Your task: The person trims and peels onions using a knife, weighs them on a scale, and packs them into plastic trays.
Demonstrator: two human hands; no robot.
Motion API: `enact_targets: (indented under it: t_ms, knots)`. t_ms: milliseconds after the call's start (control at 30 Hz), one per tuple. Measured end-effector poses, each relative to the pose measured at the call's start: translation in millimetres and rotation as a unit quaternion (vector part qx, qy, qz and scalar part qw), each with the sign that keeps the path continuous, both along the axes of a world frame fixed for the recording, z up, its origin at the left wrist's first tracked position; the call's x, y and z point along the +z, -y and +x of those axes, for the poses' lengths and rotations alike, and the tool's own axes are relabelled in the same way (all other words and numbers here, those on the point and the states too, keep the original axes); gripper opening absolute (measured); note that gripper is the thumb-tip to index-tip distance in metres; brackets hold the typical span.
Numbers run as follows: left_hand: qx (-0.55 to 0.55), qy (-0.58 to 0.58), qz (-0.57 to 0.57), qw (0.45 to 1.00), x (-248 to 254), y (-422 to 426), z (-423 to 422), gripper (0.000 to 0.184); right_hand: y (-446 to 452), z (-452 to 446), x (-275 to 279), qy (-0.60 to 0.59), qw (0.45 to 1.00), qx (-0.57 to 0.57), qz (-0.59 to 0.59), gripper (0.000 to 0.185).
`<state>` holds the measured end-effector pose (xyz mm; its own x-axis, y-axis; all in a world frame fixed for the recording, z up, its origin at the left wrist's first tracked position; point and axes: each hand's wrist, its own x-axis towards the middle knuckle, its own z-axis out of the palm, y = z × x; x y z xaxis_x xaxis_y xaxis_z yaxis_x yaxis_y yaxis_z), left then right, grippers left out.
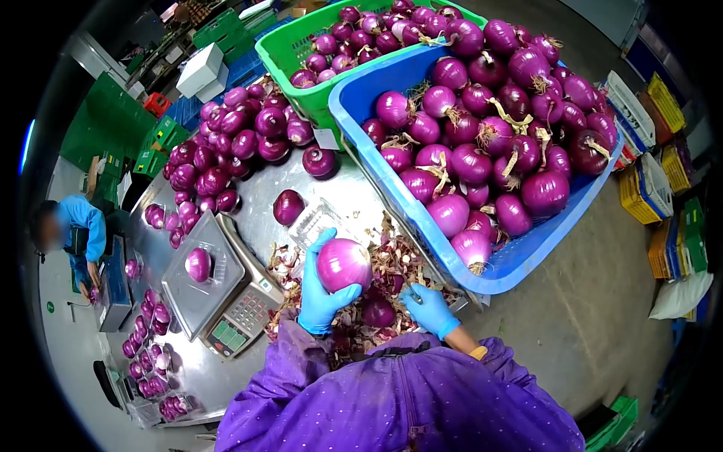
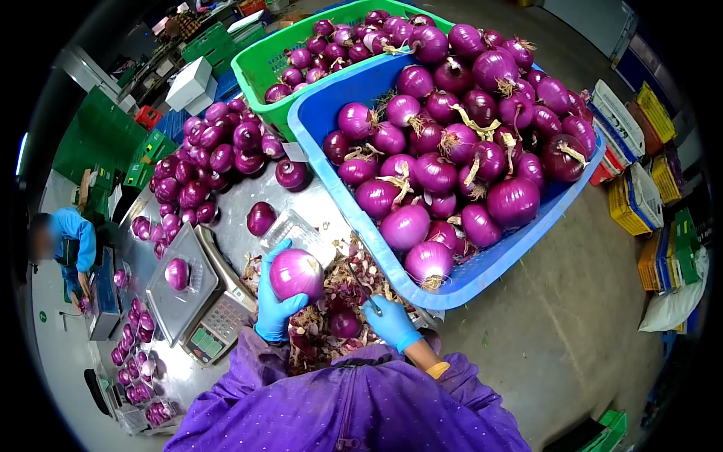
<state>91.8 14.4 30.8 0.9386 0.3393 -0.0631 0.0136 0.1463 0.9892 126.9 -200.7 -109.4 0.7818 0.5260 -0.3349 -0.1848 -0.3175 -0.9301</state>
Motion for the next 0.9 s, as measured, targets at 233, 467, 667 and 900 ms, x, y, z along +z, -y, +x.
enact_targets:
  t_ms: [233, 467, 667, 900]
  knots:
    - [-0.091, 0.09, 0.276, 0.953, 4.2, -11.2, -3.9, 0.098, -29.2, 32.0, 120.4, -0.145, 0.964, 0.04, 0.22, 0.06]
    - [-0.03, 0.065, 0.069, 0.995, 9.9, -14.8, -25.0, 0.12, -59.9, 16.7, 107.6, -0.4, 0.83, 0.052, 0.384, 0.047]
    - [0.043, 0.026, -0.211, 0.976, -25.4, -1.6, -45.2, 0.101, -60.8, 27.7, 136.1, -0.064, 0.989, 0.099, 0.09, 0.054]
    - [-0.016, 0.041, 0.066, 0.997, -20.7, -24.8, -44.6, 0.108, -54.4, 24.5, 133.5, 0.354, 0.911, 0.19, -0.091, 0.021]
